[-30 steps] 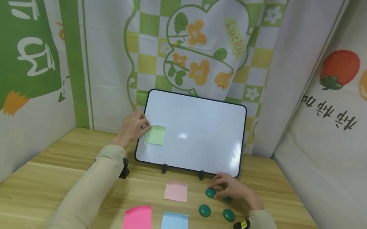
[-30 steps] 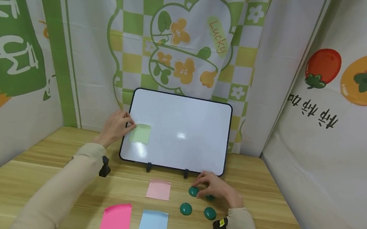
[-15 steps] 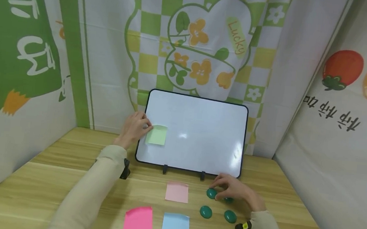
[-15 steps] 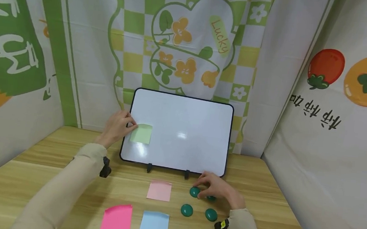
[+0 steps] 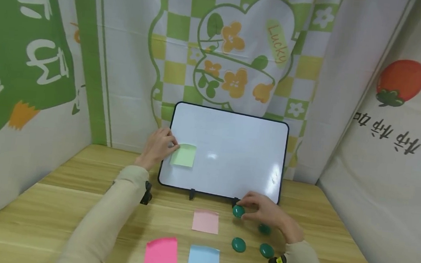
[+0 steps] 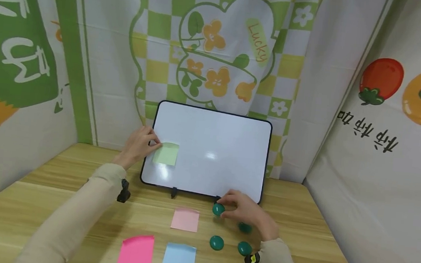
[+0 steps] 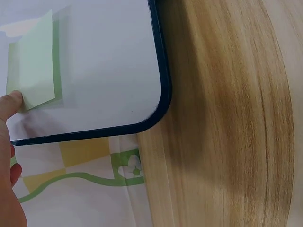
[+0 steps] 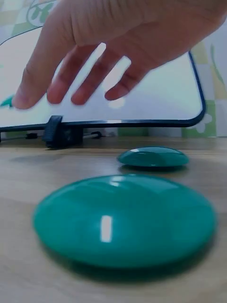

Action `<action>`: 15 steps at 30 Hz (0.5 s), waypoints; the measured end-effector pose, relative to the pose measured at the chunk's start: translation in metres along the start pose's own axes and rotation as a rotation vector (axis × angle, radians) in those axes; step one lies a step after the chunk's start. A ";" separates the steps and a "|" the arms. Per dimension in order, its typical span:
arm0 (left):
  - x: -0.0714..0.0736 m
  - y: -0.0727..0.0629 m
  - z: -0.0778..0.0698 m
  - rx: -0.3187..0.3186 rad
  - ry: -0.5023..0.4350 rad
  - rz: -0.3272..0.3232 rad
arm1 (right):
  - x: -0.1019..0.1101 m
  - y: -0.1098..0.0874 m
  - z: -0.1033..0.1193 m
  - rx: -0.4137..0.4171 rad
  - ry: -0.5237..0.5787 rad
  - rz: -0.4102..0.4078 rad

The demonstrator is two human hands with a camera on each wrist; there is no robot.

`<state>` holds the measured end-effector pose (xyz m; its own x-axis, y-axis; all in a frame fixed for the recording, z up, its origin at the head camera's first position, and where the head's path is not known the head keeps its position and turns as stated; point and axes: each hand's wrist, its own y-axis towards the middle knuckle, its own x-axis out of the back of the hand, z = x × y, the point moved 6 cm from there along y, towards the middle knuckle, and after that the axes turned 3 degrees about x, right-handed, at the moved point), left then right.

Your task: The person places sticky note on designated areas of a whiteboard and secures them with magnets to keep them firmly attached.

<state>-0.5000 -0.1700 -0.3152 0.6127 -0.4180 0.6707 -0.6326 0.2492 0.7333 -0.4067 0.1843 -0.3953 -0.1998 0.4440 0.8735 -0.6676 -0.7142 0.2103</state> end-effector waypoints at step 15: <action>0.000 0.000 -0.003 0.016 0.023 0.022 | 0.015 0.038 0.032 0.197 -0.211 -0.223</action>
<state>-0.4985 -0.1678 -0.3148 0.6094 -0.3923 0.6890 -0.6531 0.2444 0.7168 -0.4122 0.1461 -0.3602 0.1010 0.4936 0.8638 -0.5229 -0.7123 0.4682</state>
